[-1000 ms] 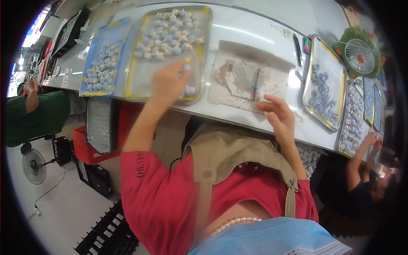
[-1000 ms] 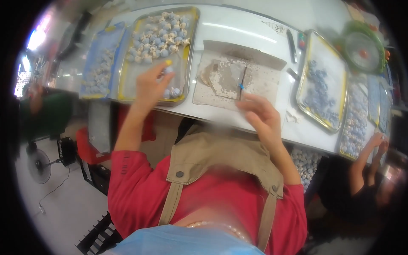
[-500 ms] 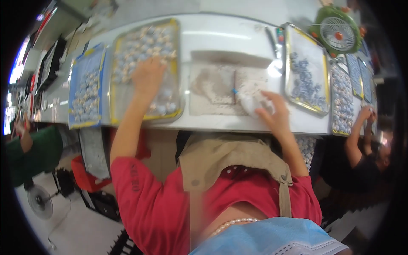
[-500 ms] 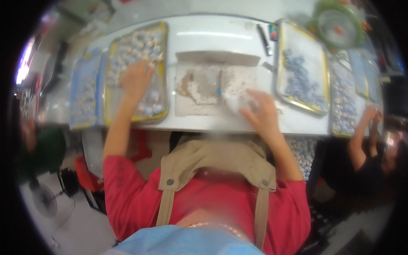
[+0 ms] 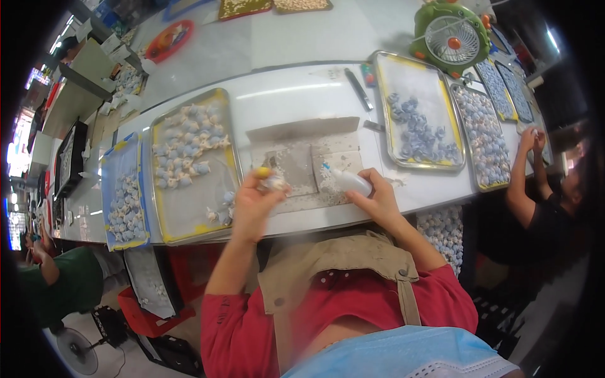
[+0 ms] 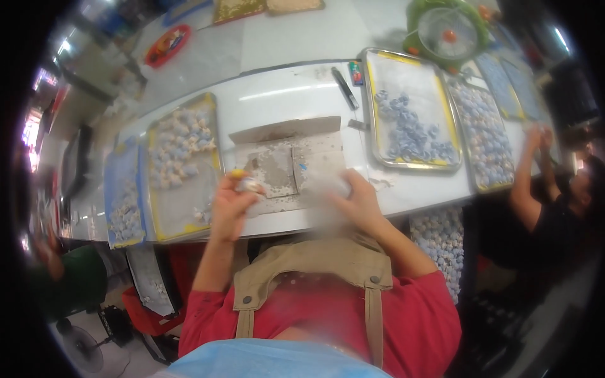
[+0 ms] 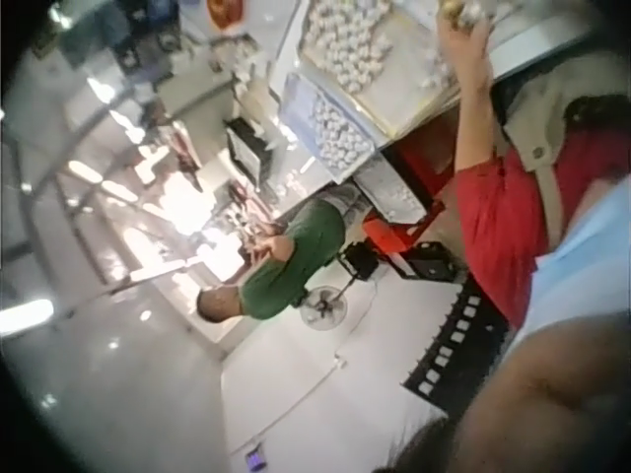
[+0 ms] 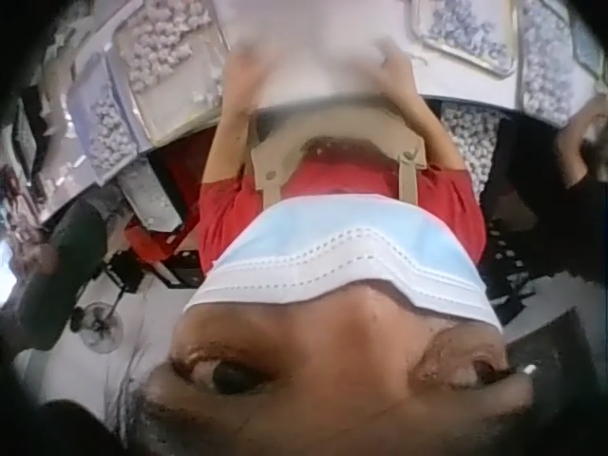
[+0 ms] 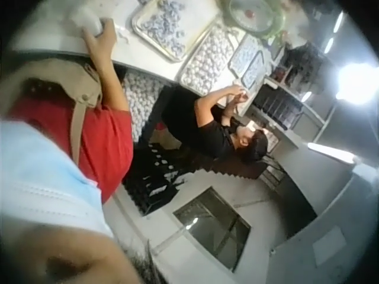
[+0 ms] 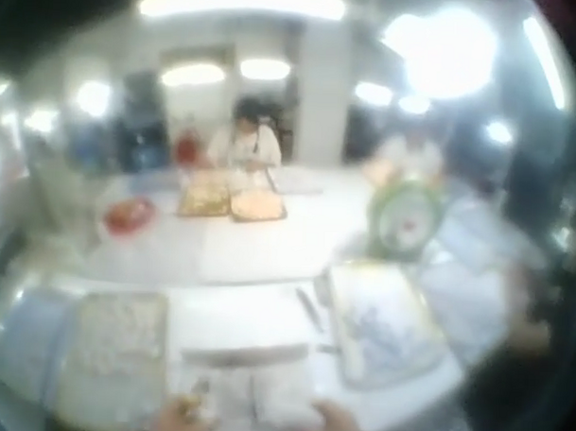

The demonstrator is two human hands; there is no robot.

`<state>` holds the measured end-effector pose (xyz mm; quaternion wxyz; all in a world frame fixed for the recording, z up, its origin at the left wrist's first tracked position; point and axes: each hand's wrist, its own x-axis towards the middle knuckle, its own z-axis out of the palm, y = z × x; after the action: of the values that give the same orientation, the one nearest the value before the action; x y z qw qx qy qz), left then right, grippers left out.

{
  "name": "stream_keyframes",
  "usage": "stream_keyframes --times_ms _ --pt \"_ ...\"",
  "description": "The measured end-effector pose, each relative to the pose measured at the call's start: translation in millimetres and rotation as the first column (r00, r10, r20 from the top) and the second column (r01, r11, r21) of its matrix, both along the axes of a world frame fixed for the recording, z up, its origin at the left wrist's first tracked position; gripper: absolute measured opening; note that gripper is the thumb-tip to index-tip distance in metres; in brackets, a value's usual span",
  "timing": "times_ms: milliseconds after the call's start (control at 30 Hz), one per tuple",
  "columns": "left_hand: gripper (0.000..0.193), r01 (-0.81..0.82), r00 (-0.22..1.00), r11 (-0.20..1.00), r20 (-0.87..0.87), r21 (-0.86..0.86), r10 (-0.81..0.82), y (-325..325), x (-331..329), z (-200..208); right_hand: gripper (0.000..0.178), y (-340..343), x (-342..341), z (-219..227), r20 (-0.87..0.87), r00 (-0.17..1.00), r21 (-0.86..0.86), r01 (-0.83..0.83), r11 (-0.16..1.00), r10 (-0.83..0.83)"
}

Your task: The person assembles small figurines by applying glue from a squeeze bottle onto figurine pieces and pressing the parts together by hand.

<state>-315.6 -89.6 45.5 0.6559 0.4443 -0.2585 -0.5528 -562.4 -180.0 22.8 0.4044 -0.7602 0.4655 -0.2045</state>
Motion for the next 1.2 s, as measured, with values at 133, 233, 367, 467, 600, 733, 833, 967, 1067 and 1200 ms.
stream_keyframes --times_ms 133,233,367,467,600,733,833,967,1067,1200 --pt "0.036 0.295 0.926 0.953 -0.267 0.068 -0.267 -9 -49 -11 0.027 0 0 2 0.447 0.858 0.413 0.052 0.909 -0.252" --pt "0.037 0.364 0.862 0.927 -0.409 0.084 -0.301 -10 -62 -14 0.027 -4 -4 7 0.508 0.804 0.48 0.031 0.877 -0.307" --pt "0.038 0.285 0.915 0.955 -0.321 0.085 -0.244 -12 -62 -4 0.024 5 -13 17 0.544 0.777 0.432 0.067 0.899 -0.319" --pt "0.04 0.241 0.96 0.966 -0.166 0.091 -0.224 -7 -61 -11 0.02 8 -17 20 0.554 0.756 0.434 0.096 0.896 -0.349" --pt "0.038 0.184 0.979 0.979 -0.109 0.087 -0.174 -3 -66 -12 0.018 12 -19 29 0.507 0.828 0.238 0.131 0.962 -0.238" --pt "0.036 0.143 0.989 0.981 0.03 0.132 -0.148 -1 -66 -15 0.018 13 -17 48 0.328 0.941 -0.073 0.113 0.991 -0.083" --pt "0.035 0.131 0.989 0.979 0.052 0.155 -0.141 -1 -67 -15 0.023 11 -16 49 0.263 0.964 -0.253 0.113 0.961 -0.044" --pt "0.034 0.135 0.988 0.978 0.05 0.161 -0.144 -1 -65 -16 0.028 8 -9 56 0.204 0.979 -0.366 0.081 0.927 -0.006" --pt "0.035 0.135 0.987 0.976 0.068 0.172 -0.148 -1 -64 -17 0.031 5 -5 58 0.158 0.985 -0.437 0.007 0.9 0.069" --pt "0.037 0.166 0.983 0.968 0.052 0.185 -0.179 -2 -62 -15 0.03 5 0 60 0.132 0.988 -0.463 -0.012 0.886 0.083"
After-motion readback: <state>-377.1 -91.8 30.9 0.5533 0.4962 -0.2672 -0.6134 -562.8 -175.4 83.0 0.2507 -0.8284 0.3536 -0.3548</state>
